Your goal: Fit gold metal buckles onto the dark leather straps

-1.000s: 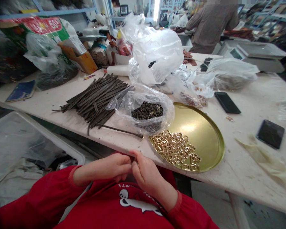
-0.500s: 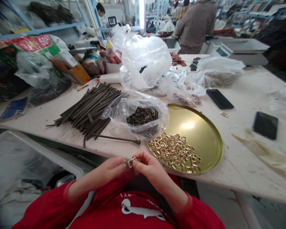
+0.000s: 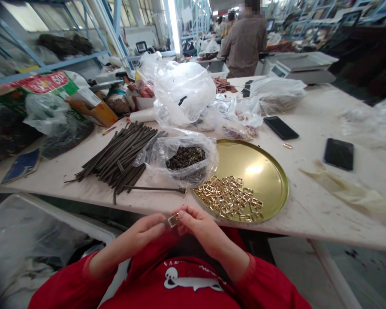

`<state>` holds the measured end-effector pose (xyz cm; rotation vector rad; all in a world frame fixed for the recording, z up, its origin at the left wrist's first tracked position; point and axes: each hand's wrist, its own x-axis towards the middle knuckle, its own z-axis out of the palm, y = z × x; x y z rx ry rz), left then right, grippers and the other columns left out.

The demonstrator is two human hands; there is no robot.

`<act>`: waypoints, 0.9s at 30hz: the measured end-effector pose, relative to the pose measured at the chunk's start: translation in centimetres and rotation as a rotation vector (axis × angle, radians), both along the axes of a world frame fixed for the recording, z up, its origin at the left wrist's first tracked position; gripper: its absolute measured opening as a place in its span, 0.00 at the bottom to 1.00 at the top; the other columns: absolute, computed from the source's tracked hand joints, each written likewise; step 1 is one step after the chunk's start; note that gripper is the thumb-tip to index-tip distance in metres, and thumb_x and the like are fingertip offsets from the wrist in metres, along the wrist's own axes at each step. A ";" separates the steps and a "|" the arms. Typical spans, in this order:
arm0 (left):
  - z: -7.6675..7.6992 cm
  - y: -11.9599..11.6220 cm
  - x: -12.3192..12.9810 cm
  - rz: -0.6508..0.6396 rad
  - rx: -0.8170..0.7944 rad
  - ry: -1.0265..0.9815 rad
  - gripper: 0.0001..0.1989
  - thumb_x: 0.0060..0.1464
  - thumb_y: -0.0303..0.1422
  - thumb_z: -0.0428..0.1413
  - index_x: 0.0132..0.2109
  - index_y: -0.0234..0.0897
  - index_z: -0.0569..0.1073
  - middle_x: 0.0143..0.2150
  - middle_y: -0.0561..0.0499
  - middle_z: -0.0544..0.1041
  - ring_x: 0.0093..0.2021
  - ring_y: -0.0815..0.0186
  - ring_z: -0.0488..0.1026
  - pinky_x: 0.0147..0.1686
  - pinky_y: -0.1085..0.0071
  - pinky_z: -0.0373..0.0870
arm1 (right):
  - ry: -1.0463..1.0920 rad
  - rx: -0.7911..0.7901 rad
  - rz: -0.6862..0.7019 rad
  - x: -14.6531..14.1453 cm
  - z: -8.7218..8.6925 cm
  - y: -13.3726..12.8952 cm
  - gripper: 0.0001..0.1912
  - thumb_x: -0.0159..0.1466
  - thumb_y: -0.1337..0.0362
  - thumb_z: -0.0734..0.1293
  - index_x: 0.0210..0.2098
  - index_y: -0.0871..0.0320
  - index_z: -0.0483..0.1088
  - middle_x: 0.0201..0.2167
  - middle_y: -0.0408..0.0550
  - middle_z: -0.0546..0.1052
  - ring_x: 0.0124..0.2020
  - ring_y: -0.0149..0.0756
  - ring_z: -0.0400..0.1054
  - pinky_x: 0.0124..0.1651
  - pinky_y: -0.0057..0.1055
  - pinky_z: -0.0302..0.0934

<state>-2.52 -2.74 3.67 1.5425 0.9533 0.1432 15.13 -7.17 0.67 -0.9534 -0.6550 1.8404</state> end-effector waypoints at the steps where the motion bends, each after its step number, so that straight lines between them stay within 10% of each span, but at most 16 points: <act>1: 0.1 -0.2 0.1 0.013 -0.003 0.001 0.14 0.54 0.39 0.46 0.35 0.31 0.69 0.31 0.51 0.71 0.32 0.68 0.64 0.34 0.74 0.61 | -0.013 0.017 0.011 0.0 0.1 -0.2 0.13 0.55 0.57 0.68 0.34 0.61 0.68 0.23 0.39 0.68 0.24 0.23 0.60 0.30 0.22 0.55; 7: 0.8 -1.8 0.4 0.086 -0.023 0.015 0.15 0.52 0.41 0.47 0.30 0.32 0.66 0.25 0.56 0.64 0.26 0.72 0.58 0.26 0.77 0.56 | -0.059 0.113 0.061 0.2 0.3 -1.7 0.11 0.58 0.57 0.63 0.34 0.60 0.65 0.24 0.40 0.67 0.24 0.25 0.60 0.30 0.24 0.55; 15: 1.5 -1.7 0.0 -0.045 0.143 0.095 0.08 0.47 0.31 0.46 0.27 0.32 0.67 0.24 0.56 0.64 0.27 0.71 0.60 0.27 0.76 0.57 | -1.120 1.041 0.157 -0.6 1.8 -1.7 0.06 0.59 0.67 0.62 0.37 0.59 0.67 0.33 0.50 0.73 0.36 0.38 0.65 0.39 0.35 0.59; 21: 1.2 3.5 -1.3 -0.158 0.703 0.347 0.12 0.55 0.36 0.46 0.32 0.34 0.70 0.28 0.52 0.70 0.31 0.67 0.66 0.31 0.73 0.60 | -1.353 1.025 0.008 0.1 -0.4 2.8 0.07 0.60 0.68 0.60 0.38 0.59 0.67 0.33 0.51 0.74 0.35 0.39 0.68 0.37 0.35 0.63; 27: -4.1 8.8 -0.4 -0.181 1.070 0.495 0.11 0.56 0.30 0.46 0.37 0.35 0.73 0.36 0.45 0.73 0.38 0.61 0.69 0.39 0.65 0.63 | -1.680 1.029 -0.067 0.6 -5.1 8.1 0.14 0.57 0.70 0.60 0.43 0.61 0.68 0.38 0.56 0.75 0.40 0.45 0.69 0.42 0.40 0.62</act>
